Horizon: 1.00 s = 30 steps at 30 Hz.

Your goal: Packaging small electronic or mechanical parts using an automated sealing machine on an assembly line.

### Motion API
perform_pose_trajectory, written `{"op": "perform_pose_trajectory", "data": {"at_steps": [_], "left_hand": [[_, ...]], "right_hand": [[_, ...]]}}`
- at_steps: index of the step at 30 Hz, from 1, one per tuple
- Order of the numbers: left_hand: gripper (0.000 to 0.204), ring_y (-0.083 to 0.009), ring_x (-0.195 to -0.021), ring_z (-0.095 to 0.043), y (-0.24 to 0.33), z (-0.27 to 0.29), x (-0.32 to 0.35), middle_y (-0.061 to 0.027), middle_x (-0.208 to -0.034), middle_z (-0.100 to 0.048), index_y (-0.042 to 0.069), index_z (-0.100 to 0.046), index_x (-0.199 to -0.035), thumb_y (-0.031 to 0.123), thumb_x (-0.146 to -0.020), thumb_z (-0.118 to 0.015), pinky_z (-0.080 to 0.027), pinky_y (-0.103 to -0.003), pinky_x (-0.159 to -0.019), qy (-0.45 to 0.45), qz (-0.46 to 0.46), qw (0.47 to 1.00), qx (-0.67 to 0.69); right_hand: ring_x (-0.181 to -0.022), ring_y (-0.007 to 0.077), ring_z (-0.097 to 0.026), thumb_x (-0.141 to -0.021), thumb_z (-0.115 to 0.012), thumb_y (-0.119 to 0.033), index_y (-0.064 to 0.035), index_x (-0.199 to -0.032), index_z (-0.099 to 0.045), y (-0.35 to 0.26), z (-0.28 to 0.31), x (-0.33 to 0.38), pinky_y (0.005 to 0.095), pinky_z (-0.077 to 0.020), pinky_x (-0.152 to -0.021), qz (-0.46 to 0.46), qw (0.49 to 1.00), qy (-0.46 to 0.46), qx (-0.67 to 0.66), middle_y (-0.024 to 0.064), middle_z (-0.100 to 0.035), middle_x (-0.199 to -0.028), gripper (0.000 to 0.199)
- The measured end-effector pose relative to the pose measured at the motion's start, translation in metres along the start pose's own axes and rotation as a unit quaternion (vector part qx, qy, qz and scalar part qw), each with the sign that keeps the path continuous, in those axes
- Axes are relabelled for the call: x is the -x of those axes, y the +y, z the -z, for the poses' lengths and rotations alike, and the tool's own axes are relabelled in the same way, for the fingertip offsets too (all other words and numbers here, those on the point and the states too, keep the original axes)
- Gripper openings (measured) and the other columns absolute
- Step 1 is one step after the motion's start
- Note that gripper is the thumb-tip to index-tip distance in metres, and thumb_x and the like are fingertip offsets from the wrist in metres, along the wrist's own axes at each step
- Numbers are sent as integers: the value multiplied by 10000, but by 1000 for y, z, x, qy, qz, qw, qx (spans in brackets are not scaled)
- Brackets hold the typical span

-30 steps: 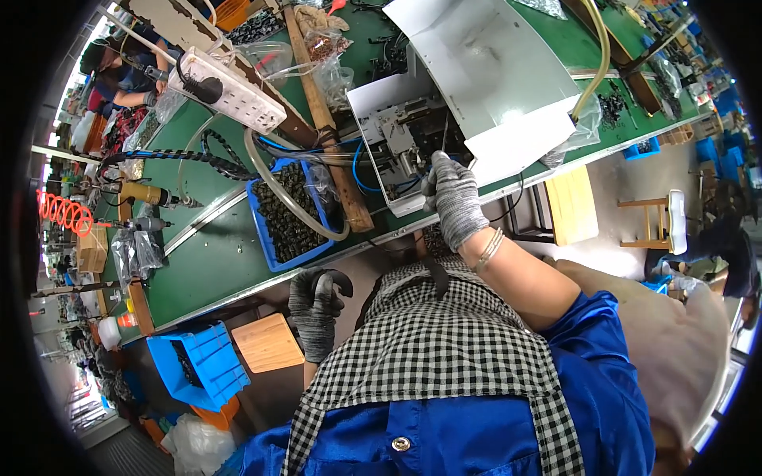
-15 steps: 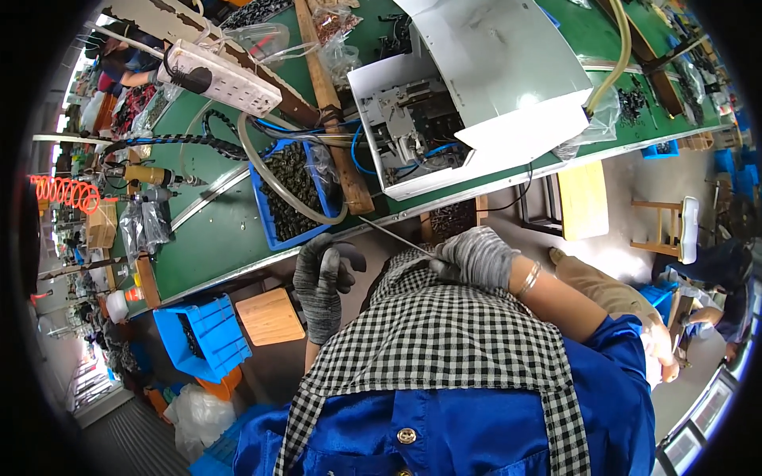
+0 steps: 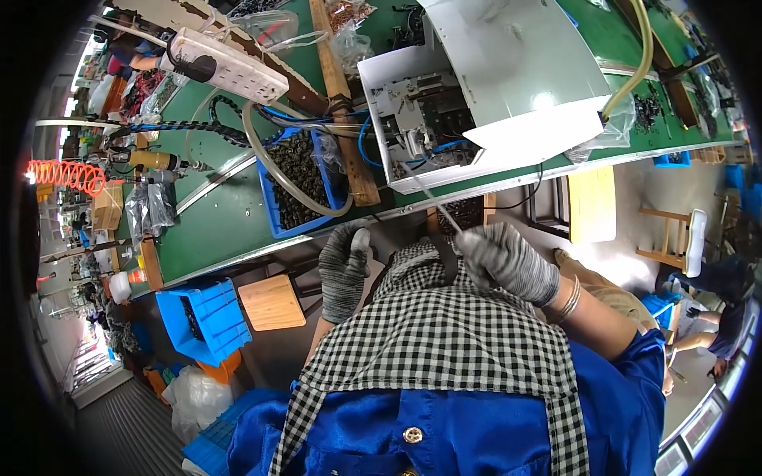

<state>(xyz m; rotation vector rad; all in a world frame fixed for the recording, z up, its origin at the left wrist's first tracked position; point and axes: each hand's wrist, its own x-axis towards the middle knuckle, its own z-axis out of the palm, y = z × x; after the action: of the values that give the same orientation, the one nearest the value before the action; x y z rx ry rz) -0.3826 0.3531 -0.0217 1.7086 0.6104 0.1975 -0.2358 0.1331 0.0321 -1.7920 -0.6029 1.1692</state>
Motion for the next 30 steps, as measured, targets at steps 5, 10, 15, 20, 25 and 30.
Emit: {"op": "perform_pose_trajectory", "data": {"at_steps": [5, 10, 15, 20, 25, 30], "left_hand": [[199, -13, -530, -443, -5, -2, -2, 34, -751, -568, 48, -609, -1083, 183, -952, -546, -383, -181, -483, -18, -5, 1000, 24], [243, -24, -546, -467, -10, 10, 0, 20, -776, -589, 44, -591, -1107, 225, -954, -540, -403, -188, -496, -27, 42, 994, 100], [305, -46, -576, -509, 39, 11, -2, -8, -790, -595, 41, -546, -1161, 267, -956, -528, -417, -187, -507, 1, -9, 985, 171], [325, -65, -709, -569, 61, 6, -42, -22, -811, -581, 47, -471, -1235, 214, -961, -520, -464, -183, -593, -83, -23, 983, 163], [324, -187, -675, -603, 84, -16, -108, -98, -896, -641, 25, -530, -1139, 273, -932, -558, -505, -303, -666, 21, -100, 991, -81], [332, -378, -811, -609, 108, -25, -148, -206, -887, -624, 31, -537, -1094, 292, -896, -588, -498, -448, -754, 37, -160, 914, -371]], "right_hand": [[-426, 111, -430, -930, -510, -408, -101, -666, -490, -40, -19, -21, 230, -377, -405, -106, 960, 45, -257, 19, -456, -520, 405], [-393, 96, -444, -955, -485, -391, -102, -670, -492, -49, -22, -47, 229, -378, -371, -159, 936, 74, -306, 15, -491, -518, 406], [-403, 98, -390, -940, -509, -407, -99, -622, -457, -65, -28, -17, 235, -316, -403, -93, 969, 81, -215, 4, -416, -472, 446], [-451, 118, -493, -973, -477, -322, -50, -759, -585, -35, -35, 18, 273, -411, -437, 32, 988, 123, -91, 26, -533, -530, 363], [-485, 115, -500, -968, -491, -288, -28, -732, -584, -15, -35, 40, 259, -414, -486, -28, 967, 129, -218, 35, -532, -525, 363], [-489, 108, -501, -966, -496, -283, -22, -724, -586, -3, -32, 46, 253, -420, -500, 14, 978, 135, -158, 30, -533, -527, 367]]}}
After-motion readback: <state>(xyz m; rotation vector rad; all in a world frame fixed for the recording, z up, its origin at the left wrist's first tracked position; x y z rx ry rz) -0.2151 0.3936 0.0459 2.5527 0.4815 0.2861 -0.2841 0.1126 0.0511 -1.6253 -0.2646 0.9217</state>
